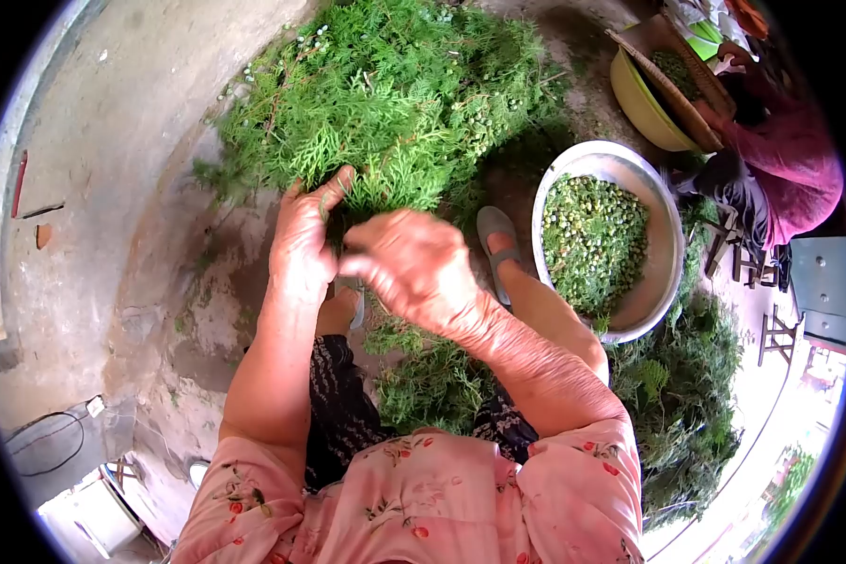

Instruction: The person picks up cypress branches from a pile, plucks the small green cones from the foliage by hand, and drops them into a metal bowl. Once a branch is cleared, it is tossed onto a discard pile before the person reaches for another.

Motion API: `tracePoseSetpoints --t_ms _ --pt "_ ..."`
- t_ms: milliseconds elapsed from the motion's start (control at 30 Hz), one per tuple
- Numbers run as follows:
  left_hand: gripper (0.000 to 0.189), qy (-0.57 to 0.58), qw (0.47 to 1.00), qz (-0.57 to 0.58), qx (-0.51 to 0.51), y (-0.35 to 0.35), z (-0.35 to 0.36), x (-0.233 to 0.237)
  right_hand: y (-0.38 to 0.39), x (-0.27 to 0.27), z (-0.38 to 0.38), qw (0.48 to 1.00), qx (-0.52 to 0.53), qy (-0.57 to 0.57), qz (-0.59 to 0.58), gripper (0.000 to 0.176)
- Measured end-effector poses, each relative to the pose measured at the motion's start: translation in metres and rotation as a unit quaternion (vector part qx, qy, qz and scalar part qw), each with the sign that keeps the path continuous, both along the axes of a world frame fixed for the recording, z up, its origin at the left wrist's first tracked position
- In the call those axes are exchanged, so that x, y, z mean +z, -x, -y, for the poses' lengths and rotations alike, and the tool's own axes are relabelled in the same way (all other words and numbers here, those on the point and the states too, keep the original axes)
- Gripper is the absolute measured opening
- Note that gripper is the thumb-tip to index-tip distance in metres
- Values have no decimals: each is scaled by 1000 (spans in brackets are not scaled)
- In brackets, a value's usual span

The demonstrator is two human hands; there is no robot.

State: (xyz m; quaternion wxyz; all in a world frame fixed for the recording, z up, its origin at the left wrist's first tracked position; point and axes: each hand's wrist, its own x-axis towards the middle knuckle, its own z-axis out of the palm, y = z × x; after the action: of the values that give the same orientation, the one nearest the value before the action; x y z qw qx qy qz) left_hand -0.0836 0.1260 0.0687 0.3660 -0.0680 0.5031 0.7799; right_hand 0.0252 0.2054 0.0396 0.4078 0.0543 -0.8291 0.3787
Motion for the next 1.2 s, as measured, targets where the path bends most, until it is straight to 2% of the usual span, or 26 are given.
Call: tracePoseSetpoints --t_ms 33,67,133,167,233,267,367,400,500,533,567,600,633,667,700,733,767,833,867,900,967,1033,1100,1133,1167,1200 --pt "25 18 1000 -9 -6 -1 -1 1 1 5 -10 996 -83 -19 -10 13" --pt "26 36 999 -31 10 0 -3 -7 -4 19 -13 983 -169 63 39 10" --pt "25 7 1000 -26 -8 1 -2 -12 -2 18 -31 930 -252 265 41 8" --pt "24 -21 999 -22 -25 1 -1 -12 -1 15 -45 925 -283 247 54 14" --pt "23 -21 998 -43 -31 -1 -1 -11 -3 22 -59 905 -210 336 156 24" --pt "22 -32 997 -43 -55 -2 -2 -10 -1 18 -61 901 -134 386 148 32" --pt "23 -51 994 -53 -84 -8 -4 -9 0 24 -53 845 -42 499 188 68" --pt "25 -40 993 -47 -102 -10 -5 -7 0 11 -59 830 -1 511 225 83" --pt "33 22 991 -50 -122 -13 -5 -16 4 17 -46 774 -24 605 186 49" --pt "34 21 992 -46 -118 -15 -6 -13 4 15 -45 774 -25 605 186 49" --pt "35 20 992 -43 -115 -17 -7 -11 5 14 -45 746 -36 648 149 39" --pt "26 7 987 -57 -152 -17 -7 -10 5 13 -46 715 -47 688 111 29" --pt "26 6 987 -56 -152 -14 -4 -22 5 12 -49 716 -48 688 111 29" --pt "23 18 949 -226 -218 -7 3 -44 5 12 -54 713 -85 689 101 27" --pt "23 29 879 -388 -276 -1 8 -58 4 10 -58 710 -122 688 91 26" --pt "30 22 722 -662 -202 1 12 -58 2 8 -63 717 -71 688 80 26" --pt "30 21 722 -662 -201 0 12 -59 2 6 -63 718 -71 688 80 26" --pt "24 97 729 -646 -205 -3 11 -56 3 4 -63 738 -124 657 89 25" --pt "27 2 947 -275 -168 -11 2 -49 2 9 -62 764 -148 620 99 22" --pt "27 3 947 -275 -168 -15 -2 -38 2 11 -63 764 -147 620 99 22" --pt "34 -38 996 -48 -72 -19 -6 -17 1 14 -65 730 -129 665 91 18" --pt "32 -44 995 -46 -77 -17 -6 -18 2 13 -66 742 -138 649 95 16" --pt "33 1 994 -100 -42 -17 -7 -16 -1 13 -67 769 -172 602 133 15" --pt "33 -57 993 -78 -60 -12 -7 -18 -1 12 -71 762 -169 615 113 15" --pt "50 -47 991 -112 -58 -9 -1 -7 -2 9 -78 755 -167 628 93 15" --pt "60 -28 997 -73 -24 -2 1 -15 -5 7 -83 756 -156 629 96 15"
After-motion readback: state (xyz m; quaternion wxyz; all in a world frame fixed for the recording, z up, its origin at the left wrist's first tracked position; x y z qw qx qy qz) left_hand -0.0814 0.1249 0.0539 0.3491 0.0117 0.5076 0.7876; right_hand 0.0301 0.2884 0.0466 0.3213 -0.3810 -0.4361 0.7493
